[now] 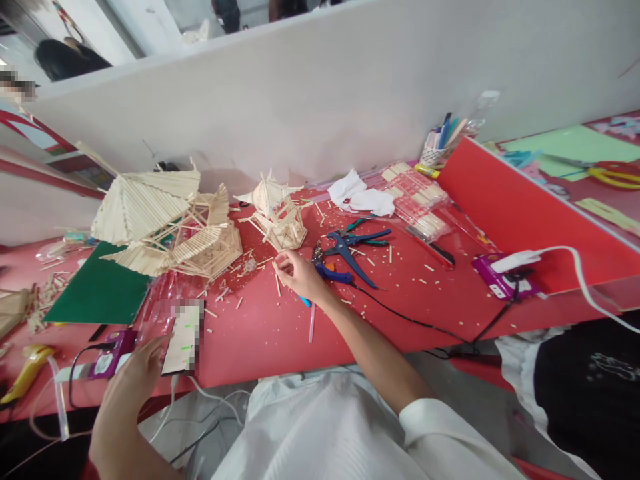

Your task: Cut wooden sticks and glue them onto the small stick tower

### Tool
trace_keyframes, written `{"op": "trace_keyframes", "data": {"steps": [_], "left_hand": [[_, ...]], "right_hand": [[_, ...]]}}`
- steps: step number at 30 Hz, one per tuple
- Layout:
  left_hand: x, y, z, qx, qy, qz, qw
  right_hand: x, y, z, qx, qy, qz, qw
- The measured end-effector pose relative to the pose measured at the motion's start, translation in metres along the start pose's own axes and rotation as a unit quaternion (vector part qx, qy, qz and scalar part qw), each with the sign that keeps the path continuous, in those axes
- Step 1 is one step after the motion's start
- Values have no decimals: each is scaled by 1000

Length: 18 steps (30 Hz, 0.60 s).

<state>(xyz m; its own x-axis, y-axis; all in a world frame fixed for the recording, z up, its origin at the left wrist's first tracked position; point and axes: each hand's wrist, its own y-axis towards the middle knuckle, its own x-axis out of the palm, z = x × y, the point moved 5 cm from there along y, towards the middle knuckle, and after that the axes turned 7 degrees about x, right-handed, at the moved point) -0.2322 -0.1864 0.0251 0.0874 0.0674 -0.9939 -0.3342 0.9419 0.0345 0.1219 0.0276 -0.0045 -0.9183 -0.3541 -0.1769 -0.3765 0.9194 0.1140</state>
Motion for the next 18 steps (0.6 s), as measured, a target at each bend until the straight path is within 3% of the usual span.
{"op": "trace_keyframes", "data": {"steps": [3, 9, 18], "left_hand": [[1, 5, -1, 42, -36, -14, 998], [4, 10, -6, 52, -24, -33, 998], [-6, 2, 15, -3, 13, -68, 998]], "right_hand": [[0, 0, -1, 1, 1, -1, 1000], [0, -1, -3, 2, 0, -3, 1000], [1, 0, -1, 4, -8, -6, 1000]]}}
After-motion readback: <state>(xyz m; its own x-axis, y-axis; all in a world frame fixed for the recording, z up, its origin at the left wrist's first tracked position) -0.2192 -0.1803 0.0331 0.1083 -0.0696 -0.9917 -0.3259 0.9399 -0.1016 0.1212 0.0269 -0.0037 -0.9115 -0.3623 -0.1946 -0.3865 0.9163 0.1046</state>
